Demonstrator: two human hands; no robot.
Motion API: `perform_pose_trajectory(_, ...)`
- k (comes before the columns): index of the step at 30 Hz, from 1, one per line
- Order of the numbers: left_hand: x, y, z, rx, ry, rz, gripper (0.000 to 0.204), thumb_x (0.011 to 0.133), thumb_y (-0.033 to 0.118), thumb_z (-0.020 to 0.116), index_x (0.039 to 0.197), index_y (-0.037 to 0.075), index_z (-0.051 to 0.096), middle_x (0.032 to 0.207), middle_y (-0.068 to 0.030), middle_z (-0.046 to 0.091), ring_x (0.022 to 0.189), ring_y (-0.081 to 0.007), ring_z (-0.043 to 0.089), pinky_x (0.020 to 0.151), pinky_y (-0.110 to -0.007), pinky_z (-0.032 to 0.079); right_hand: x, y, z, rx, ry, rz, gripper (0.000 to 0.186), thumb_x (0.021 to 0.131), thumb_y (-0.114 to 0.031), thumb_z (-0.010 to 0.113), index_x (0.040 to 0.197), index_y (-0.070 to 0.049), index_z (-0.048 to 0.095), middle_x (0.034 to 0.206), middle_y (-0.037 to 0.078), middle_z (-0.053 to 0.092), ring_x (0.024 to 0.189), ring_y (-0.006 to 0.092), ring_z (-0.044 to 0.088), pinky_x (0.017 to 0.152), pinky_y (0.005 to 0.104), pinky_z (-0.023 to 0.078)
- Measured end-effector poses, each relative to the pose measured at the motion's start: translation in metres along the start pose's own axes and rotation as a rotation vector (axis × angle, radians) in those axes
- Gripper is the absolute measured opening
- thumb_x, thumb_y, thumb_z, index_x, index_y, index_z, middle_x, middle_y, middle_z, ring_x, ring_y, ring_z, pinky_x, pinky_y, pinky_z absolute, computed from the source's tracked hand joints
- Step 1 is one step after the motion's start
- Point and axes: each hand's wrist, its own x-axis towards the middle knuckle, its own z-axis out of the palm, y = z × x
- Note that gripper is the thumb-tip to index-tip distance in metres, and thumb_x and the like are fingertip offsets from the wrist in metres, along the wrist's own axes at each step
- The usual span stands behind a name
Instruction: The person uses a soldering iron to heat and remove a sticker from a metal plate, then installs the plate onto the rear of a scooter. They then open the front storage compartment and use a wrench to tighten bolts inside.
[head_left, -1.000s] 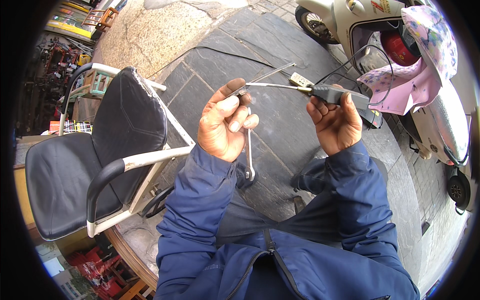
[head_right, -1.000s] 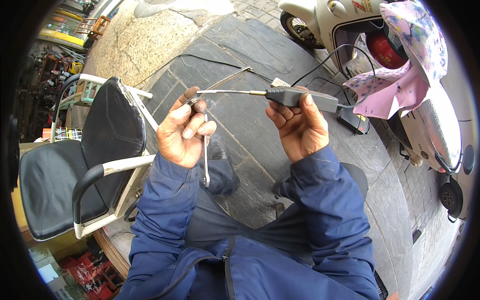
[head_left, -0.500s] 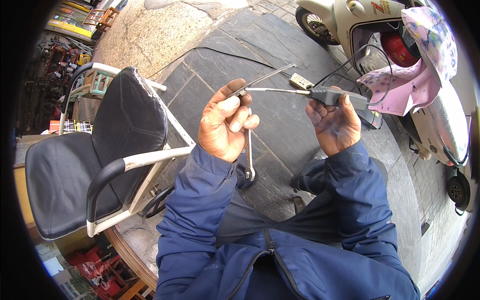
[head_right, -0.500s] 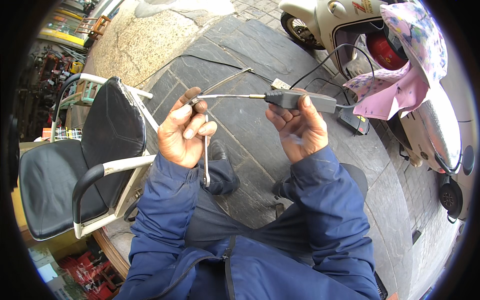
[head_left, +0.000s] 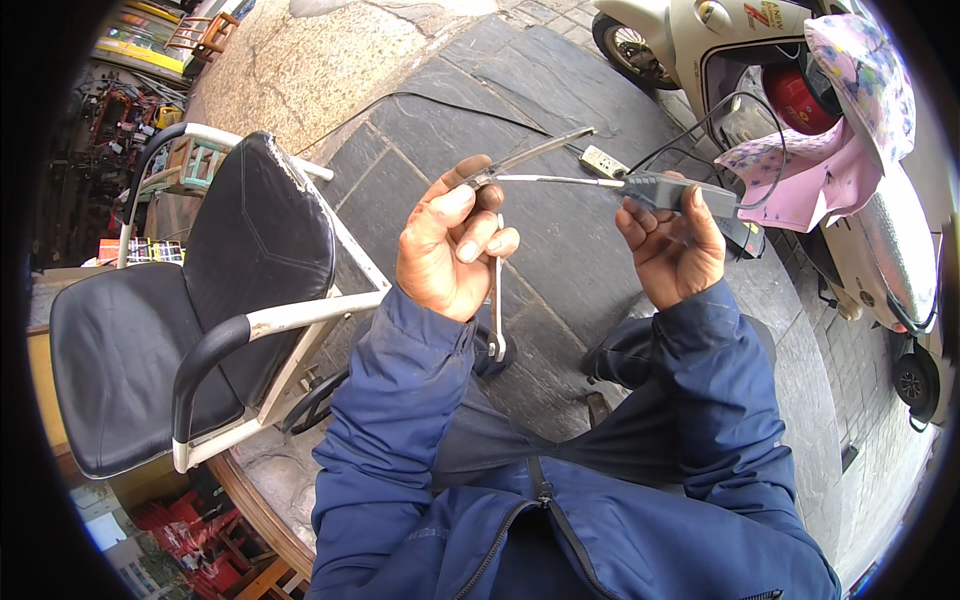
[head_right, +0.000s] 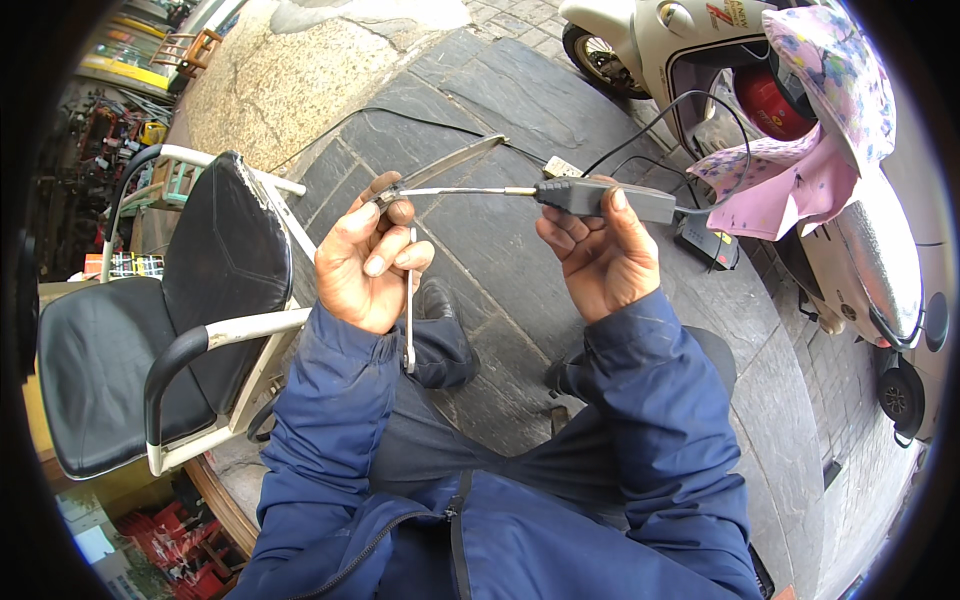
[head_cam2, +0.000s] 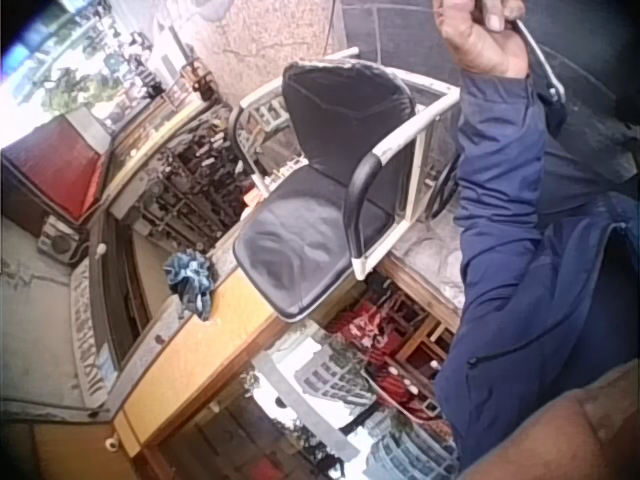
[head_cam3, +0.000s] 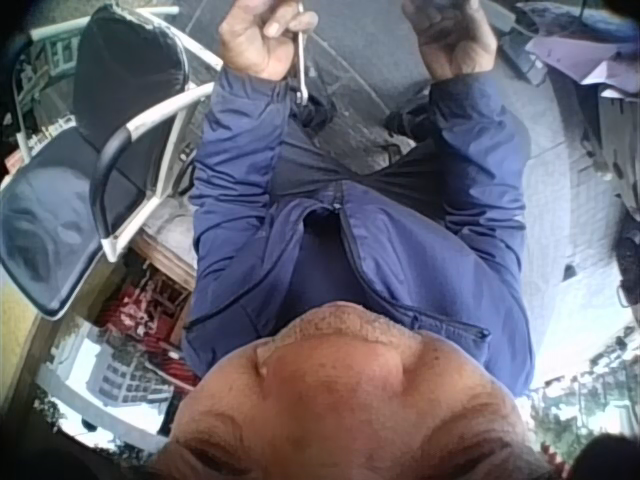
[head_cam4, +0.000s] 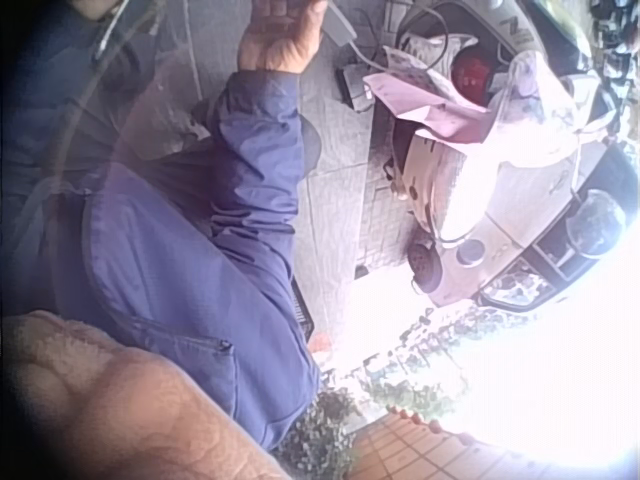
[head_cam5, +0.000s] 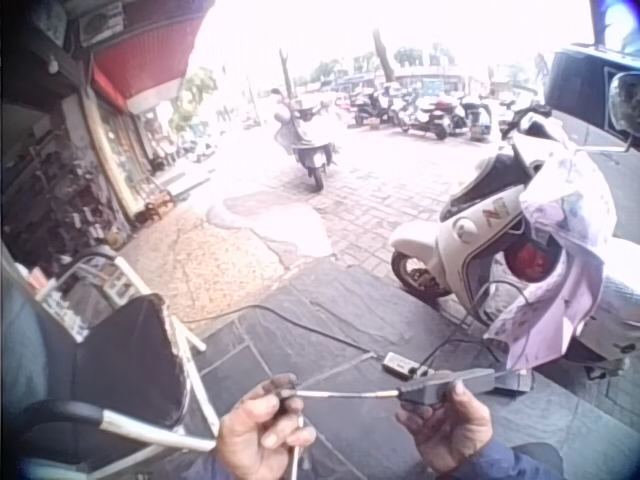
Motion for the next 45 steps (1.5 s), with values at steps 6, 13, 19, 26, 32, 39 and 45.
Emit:
perform_pose_trajectory(6,-0.0008,0.0005,0.0033,0.047,0.086,-0.02,0.026,0.092,0.023,0.057,0.112,0.008,0.063,0.086,-0.0059,0.068,0.043,-0.0043,0.039,0.054,-0.027,0.038,0.001,0.003,0.0001,-0.013,-0.018,-0.001,0.042,0.087,-0.033,0.068,0.117,-0.007,0.056,0.107,0.016,0.066,0.099,0.0334,0.065,0.09,0.0467,0.053)
perform_pose_trajectory(13,-0.0009,-0.0019,0.0074,0.033,0.098,-0.028,0.027,0.094,0.027,0.056,0.113,0.01,0.063,0.084,-0.0066,0.069,0.041,-0.0042,0.036,0.053,-0.026,0.037,0.0018,0.0041,0.0002,0.023,-0.018,0.005,0.042,0.088,-0.032,0.066,0.12,-0.007,0.055,0.109,0.017,0.065,0.102,0.0341,0.064,0.093,0.0474,0.052)
perform_pose_trajectory(19,-0.0009,-0.0028,0.007,0.036,0.098,-0.033,0.026,0.094,0.028,0.055,0.112,0.011,0.063,0.084,-0.0077,0.069,0.04,-0.0045,0.036,0.053,-0.027,0.037,0.0025,0.0048,0.0001,0.041,-0.013,0.004,0.042,0.088,-0.031,0.066,0.12,-0.006,0.055,0.109,0.017,0.065,0.103,0.0341,0.064,0.093,0.0475,0.052)
perform_pose_trajectory(26,-0.0014,-0.0027,0.0069,0.036,0.088,-0.035,0.027,0.094,0.028,0.056,0.113,0.01,0.063,0.085,-0.0075,0.069,0.041,-0.0045,0.036,0.053,-0.027,0.038,0.0026,0.0044,0.0003,0.074,-0.027,-0.001,0.033,0.089,-0.028,0.065,0.112,-0.006,0.058,0.109,0.018,0.066,0.101,0.0343,0.065,0.09,0.0461,0.054)
perform_pose_trajectory(32,-0.0019,-0.0029,0.0077,0.033,0.11,-0.031,0.029,0.094,0.027,0.056,0.115,0.009,0.062,0.085,-0.0072,0.068,0.041,-0.0043,0.036,0.053,-0.027,0.038,0.0025,0.0037,-0.0001,0.044,-0.023,-0.003,0.042,0.088,-0.032,0.066,0.119,-0.006,0.056,0.105,0.016,0.067,0.102,0.033,0.065,0.093,0.0478,0.052)
perform_pose_trajectory(39,-0.001,-0.0037,0.0073,0.052,0.08,-0.012,0.029,0.093,0.025,0.056,0.116,0.008,0.061,0.086,-0.0075,0.068,0.041,-0.0045,0.038,0.053,-0.027,0.038,0.0024,0.0047,0.0008,0.027,-0.011,-0.001,0.042,0.088,-0.032,0.066,0.12,-0.006,0.055,0.108,0.016,0.066,0.103,0.0328,0.064,0.093,0.0474,0.052)
perform_pose_trajectory(45,-0.0002,-0.003,0.0061,0.068,0.075,-0.01,0.029,0.093,0.024,0.056,0.116,0.007,0.062,0.087,-0.0086,0.069,0.042,-0.005,0.04,0.054,-0.027,0.04,0.0024,0.0031,-0.0007,0.036,-0.011,-0.012,0.042,0.088,-0.033,0.067,0.118,-0.006,0.056,0.108,0.016,0.066,0.103,0.0334,0.064,0.093,0.0475,0.052)
